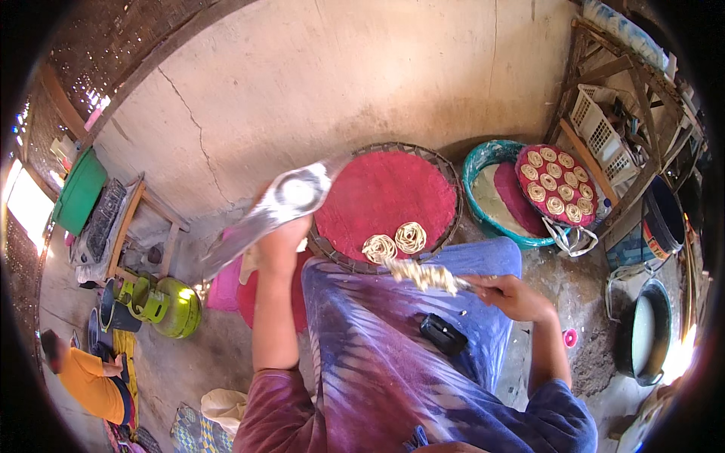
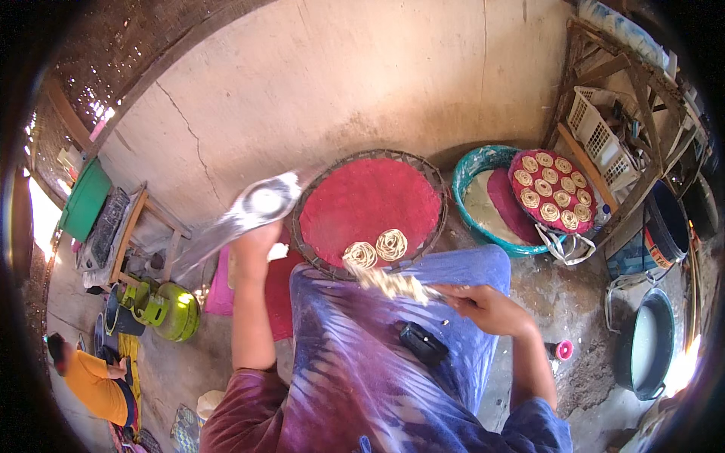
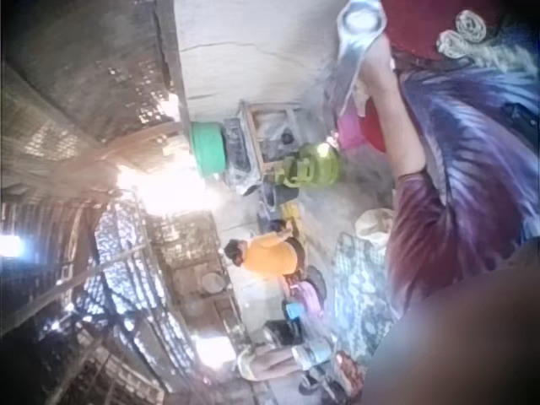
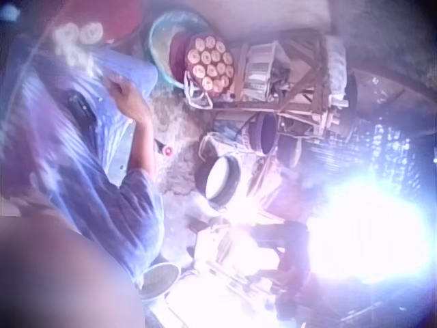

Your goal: The person sits on the floor and uses a handheld extruder to press dough into spiral shapes onto a red tray. They repeatedly scoop dough from a container, extrude it into coils, and arrange the formed noodles on the tray.

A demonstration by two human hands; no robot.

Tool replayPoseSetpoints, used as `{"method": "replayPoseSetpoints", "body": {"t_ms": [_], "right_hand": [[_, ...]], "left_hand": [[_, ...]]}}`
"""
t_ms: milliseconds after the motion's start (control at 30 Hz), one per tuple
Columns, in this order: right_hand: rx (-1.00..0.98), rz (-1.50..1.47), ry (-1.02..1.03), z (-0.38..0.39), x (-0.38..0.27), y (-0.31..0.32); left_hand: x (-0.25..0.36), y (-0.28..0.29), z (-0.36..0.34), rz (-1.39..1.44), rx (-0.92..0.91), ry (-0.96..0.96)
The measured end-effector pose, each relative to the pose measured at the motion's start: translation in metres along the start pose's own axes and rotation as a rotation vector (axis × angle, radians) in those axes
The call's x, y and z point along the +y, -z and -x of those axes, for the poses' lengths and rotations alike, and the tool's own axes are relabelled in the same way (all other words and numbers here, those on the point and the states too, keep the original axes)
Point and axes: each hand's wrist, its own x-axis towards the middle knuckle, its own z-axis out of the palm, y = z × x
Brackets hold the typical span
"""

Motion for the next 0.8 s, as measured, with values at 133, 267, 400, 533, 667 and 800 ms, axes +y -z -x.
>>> {"method": "replayPoseSetpoints", "body": {"t_ms": [133, 267, 400, 533, 667, 800], "right_hand": [[0.001, 0.479, -0.196, 0.016, 0.032, -0.009], [0.104, 0.655, -0.256, -0.002, 0.056, -0.039], [-0.050, 0.658, -0.356, -0.008, 0.054, -0.039], [0.044, 0.551, -0.405, 0.022, 0.044, 0.031], [0.255, 0.699, -0.525, 0.035, 0.070, 0.100], [0.446, 0.843, -0.576, -0.026, 0.138, 0.116]], "left_hand": [[0.005, 0.038, 0.002, 0.083, -0.005, 0.071], [0.016, 0.040, 0.013, 0.096, 0.032, -0.053], [0.008, 0.049, 0.027, 0.046, 0.068, -0.105], [-0.019, 0.081, 0.037, 0.017, -0.014, -0.015], [-0.046, 0.102, 0.052, -0.065, 0.033, 0.010], [-0.073, 0.108, 0.074, -0.252, 0.151, -0.092]]}}
